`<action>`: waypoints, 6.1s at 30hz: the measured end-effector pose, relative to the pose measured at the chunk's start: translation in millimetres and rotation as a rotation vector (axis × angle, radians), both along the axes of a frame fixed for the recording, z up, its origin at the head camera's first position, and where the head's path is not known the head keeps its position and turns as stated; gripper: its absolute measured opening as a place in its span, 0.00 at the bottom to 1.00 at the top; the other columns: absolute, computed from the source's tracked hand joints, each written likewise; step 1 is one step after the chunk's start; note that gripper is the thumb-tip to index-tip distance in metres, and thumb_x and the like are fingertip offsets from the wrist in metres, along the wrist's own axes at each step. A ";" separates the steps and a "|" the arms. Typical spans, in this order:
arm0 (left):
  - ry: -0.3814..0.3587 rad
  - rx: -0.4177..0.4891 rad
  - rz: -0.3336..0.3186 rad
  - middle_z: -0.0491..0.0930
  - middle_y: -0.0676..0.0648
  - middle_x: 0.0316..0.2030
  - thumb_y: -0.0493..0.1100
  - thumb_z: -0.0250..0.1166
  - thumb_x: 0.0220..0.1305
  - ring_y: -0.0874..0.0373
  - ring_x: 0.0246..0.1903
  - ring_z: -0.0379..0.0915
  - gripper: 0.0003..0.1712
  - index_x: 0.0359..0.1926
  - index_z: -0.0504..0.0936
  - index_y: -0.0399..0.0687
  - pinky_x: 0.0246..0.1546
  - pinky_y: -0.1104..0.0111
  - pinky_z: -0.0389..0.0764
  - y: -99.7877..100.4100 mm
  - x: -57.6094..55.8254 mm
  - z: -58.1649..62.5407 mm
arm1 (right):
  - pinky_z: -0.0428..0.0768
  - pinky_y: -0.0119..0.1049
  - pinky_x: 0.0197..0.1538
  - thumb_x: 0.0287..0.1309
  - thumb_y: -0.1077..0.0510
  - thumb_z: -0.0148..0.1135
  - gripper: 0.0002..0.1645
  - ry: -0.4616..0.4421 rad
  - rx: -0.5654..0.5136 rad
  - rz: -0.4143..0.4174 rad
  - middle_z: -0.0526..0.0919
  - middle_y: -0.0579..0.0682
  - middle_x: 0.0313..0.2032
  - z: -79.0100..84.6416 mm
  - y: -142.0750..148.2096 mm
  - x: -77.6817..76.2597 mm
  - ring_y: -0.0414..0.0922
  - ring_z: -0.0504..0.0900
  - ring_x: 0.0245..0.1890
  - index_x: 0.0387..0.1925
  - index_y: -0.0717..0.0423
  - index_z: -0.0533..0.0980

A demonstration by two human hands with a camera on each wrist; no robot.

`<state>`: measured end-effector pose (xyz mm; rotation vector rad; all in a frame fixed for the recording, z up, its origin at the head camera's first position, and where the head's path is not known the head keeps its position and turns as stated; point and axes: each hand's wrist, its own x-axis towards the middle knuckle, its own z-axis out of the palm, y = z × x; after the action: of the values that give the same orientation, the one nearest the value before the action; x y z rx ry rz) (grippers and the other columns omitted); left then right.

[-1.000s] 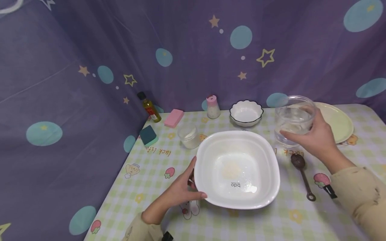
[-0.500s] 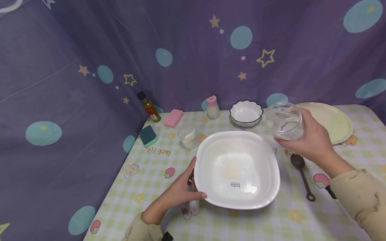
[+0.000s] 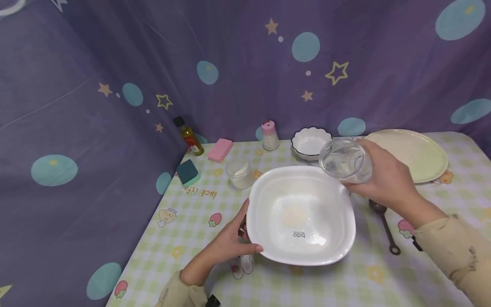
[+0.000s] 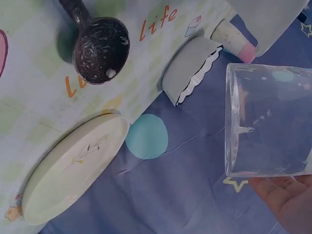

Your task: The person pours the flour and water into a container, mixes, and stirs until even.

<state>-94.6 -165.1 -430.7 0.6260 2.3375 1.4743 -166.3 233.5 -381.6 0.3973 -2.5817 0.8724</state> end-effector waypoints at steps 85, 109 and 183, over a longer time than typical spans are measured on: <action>-0.048 0.010 0.008 0.77 0.48 0.37 0.45 0.78 0.51 0.55 0.33 0.76 0.71 0.77 0.31 0.66 0.34 0.66 0.80 -0.9 -0.7 -2.2 | 0.76 0.59 0.39 0.19 0.53 0.80 0.55 0.257 0.275 0.120 0.76 0.60 0.49 3.0 -27.2 -1.2 0.59 0.75 0.46 0.58 0.56 0.67; -0.061 -0.007 -0.001 0.76 0.40 0.37 0.39 0.76 0.53 0.40 0.35 0.73 0.69 0.77 0.31 0.49 0.35 0.66 0.78 4.8 7.6 28.2 | 0.75 0.59 0.37 0.19 0.53 0.81 0.55 0.235 0.293 0.120 0.76 0.59 0.48 2.8 -26.4 -1.8 0.59 0.75 0.45 0.58 0.56 0.67; -0.083 0.007 0.017 0.77 0.42 0.37 0.39 0.75 0.54 0.47 0.33 0.75 0.67 0.77 0.32 0.46 0.34 0.67 0.78 5.6 13.3 33.8 | 0.60 0.70 0.55 0.47 0.42 0.76 0.64 -0.372 -0.314 -0.123 0.57 0.77 0.64 -51.1 20.3 -40.5 0.73 0.58 0.61 0.73 0.58 0.46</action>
<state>-81.3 -159.5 -396.9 0.5379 2.2812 1.4871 -206.8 253.8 -432.7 -0.0186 -2.6869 1.3889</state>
